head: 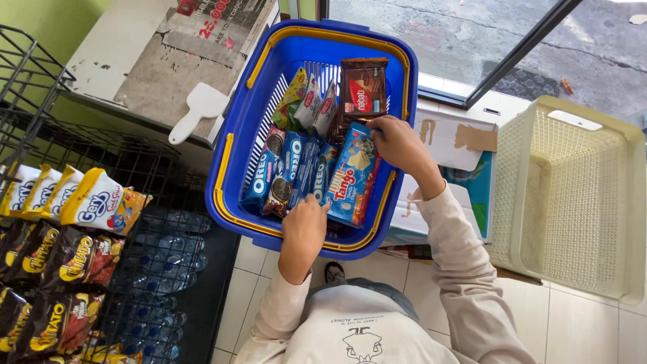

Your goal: The person selects snack packages from a basket and places them onto a grocery shelf, handling items one at a time and organizing them next to existing products.

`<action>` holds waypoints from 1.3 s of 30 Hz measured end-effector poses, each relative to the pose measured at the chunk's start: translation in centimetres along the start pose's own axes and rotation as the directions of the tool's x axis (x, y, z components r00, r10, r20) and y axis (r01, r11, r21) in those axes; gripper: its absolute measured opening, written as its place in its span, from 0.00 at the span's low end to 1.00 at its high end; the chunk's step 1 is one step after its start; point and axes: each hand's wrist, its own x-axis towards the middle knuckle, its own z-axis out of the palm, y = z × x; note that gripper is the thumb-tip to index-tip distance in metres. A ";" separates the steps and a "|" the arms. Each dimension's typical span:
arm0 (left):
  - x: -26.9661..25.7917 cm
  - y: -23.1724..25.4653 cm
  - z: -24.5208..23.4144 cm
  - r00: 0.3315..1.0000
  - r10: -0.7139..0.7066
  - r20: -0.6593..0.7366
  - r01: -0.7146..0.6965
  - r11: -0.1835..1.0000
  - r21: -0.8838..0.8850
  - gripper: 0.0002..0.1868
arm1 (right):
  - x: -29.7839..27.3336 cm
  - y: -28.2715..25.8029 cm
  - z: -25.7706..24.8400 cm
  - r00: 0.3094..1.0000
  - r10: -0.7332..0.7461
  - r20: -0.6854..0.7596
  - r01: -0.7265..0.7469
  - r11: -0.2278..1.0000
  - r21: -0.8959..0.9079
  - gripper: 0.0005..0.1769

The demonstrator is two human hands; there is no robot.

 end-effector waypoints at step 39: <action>0.0 0.8 -1.5 0.998 -0.016 -0.054 0.000 0.961 -0.278 0.14 | 3.7 0.9 -0.3 0.978 0.028 0.208 0.009 0.985 -0.173 0.23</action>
